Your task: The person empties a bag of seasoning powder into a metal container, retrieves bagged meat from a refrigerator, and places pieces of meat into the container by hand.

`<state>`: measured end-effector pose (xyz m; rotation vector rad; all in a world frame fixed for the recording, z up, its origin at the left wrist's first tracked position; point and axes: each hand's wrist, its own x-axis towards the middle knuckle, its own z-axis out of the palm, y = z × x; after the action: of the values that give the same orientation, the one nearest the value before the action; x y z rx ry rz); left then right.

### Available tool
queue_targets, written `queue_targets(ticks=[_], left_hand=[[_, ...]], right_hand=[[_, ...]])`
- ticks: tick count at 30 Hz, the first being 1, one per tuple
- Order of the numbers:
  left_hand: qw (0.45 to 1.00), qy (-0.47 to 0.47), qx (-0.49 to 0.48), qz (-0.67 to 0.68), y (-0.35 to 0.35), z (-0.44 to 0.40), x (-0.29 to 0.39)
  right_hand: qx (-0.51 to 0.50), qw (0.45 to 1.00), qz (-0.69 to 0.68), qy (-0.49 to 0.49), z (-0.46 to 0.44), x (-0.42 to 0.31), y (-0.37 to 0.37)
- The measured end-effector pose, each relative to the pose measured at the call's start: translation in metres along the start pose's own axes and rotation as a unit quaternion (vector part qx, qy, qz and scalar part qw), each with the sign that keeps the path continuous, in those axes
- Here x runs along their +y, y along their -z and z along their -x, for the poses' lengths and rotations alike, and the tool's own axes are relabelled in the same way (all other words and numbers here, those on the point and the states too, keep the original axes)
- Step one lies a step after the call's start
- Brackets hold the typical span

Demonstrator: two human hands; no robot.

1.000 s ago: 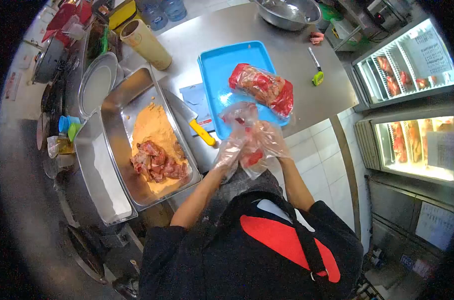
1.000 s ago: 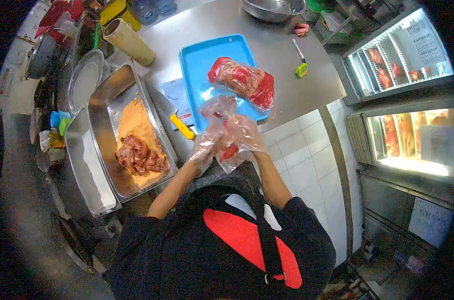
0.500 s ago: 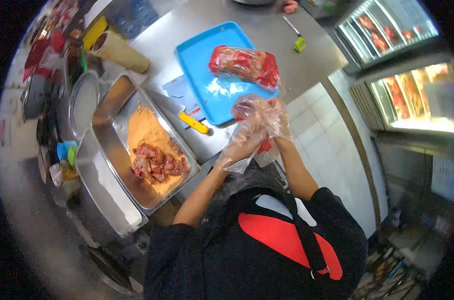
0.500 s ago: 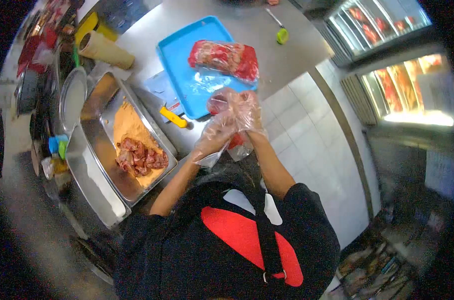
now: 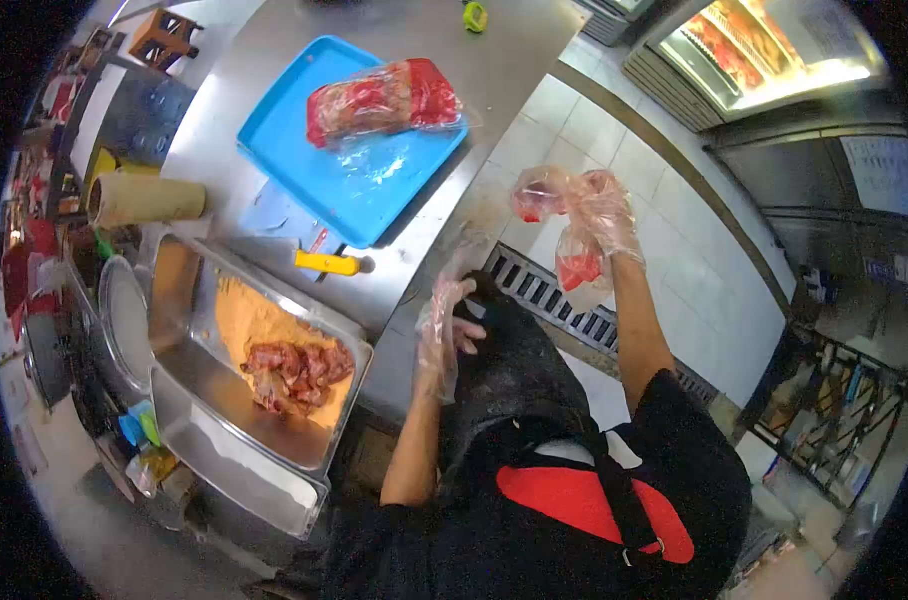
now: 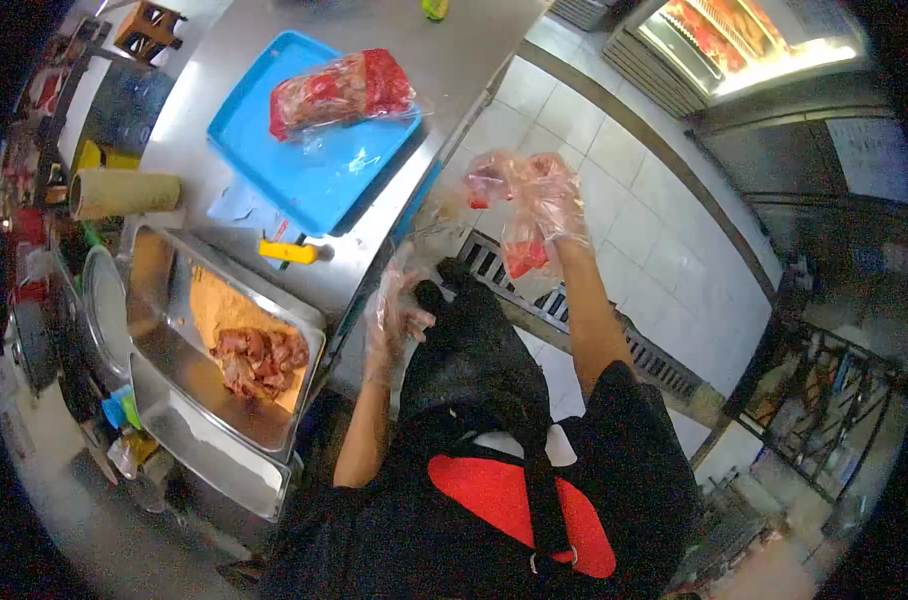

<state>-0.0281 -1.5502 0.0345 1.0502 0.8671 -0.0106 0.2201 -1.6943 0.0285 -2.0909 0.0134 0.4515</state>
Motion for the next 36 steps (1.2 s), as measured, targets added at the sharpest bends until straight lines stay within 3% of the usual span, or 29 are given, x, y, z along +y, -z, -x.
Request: queue_targets(ticks=[3,4,7,8,10,11,12,13,15,17,20,22,25,29,32,33,35,36], left_hand=[[0.994,0.105,0.007,-0.017,0.005,-0.024,-0.047],[0.995,0.095,0.033,0.008,0.012,-0.044,-0.091],[0.989,0.145,-0.005,-0.028,0.029,-0.104,-0.192],[0.975,0.218,0.032,-0.03,0.02,-0.127,-0.206],[0.98,0.19,-0.017,-0.058,0.032,-0.173,-0.274],[0.982,0.172,-0.043,-0.072,0.037,-0.207,-0.319],[0.967,0.057,-0.033,-0.247,0.043,-0.242,-0.376],[0.908,-0.052,-0.025,-0.415,0.053,-0.271,-0.438],[0.774,-0.203,0.021,-0.599,0.058,-0.333,-0.491],[0.699,-0.268,0.093,-0.656,0.058,-0.395,-0.53],[0.685,-0.243,0.061,-0.685,0.071,-0.477,-0.546],[0.695,-0.206,0.016,-0.688,0.078,-0.505,-0.555],[0.697,-0.176,-0.012,-0.695,0.082,-0.508,-0.577],[0.697,-0.227,0.048,-0.678,0.091,-0.471,-0.598],[0.764,-0.25,0.085,-0.589,0.078,-0.44,-0.555],[0.819,-0.208,0.094,-0.526,0.072,-0.435,-0.541],[0.824,-0.191,0.104,-0.523,0.077,-0.425,-0.531],[0.775,-0.222,0.103,-0.583,0.082,-0.426,-0.525]], right_hand=[[0.03,0.986,0.166,0.0,-0.015,0.039,-0.005],[0.027,0.989,0.145,0.008,-0.033,0.076,-0.015],[-0.002,0.98,0.195,0.038,-0.072,0.161,-0.05],[-0.042,0.978,0.203,-0.009,-0.09,0.173,-0.061],[-0.119,0.973,0.183,-0.073,-0.122,0.207,-0.098],[-0.15,0.972,0.157,-0.09,-0.141,0.232,-0.118],[-0.17,0.977,0.098,-0.08,-0.158,0.275,-0.14],[-0.19,0.978,0.037,-0.077,-0.168,0.322,-0.165],[-0.201,0.976,0.027,-0.076,-0.2,0.373,-0.214],[-0.239,0.969,0.024,-0.064,-0.219,0.406,-0.252],[-0.27,0.947,0.174,0.027,-0.253,0.474,-0.311],[-0.325,0.918,0.224,0.038,-0.269,0.498,-0.34],[-0.411,0.879,0.223,0.088,-0.294,0.564,-0.372],[-0.355,0.893,0.186,0.207,-0.287,0.669,-0.437],[-0.26,0.901,0.171,0.303,-0.279,0.714,-0.476],[-0.296,0.921,0.071,0.245,-0.277,0.72,-0.485],[-0.355,0.918,-0.133,0.117,-0.272,0.728,-0.499],[-0.375,0.896,-0.23,0.054,-0.277,0.731,-0.504]])
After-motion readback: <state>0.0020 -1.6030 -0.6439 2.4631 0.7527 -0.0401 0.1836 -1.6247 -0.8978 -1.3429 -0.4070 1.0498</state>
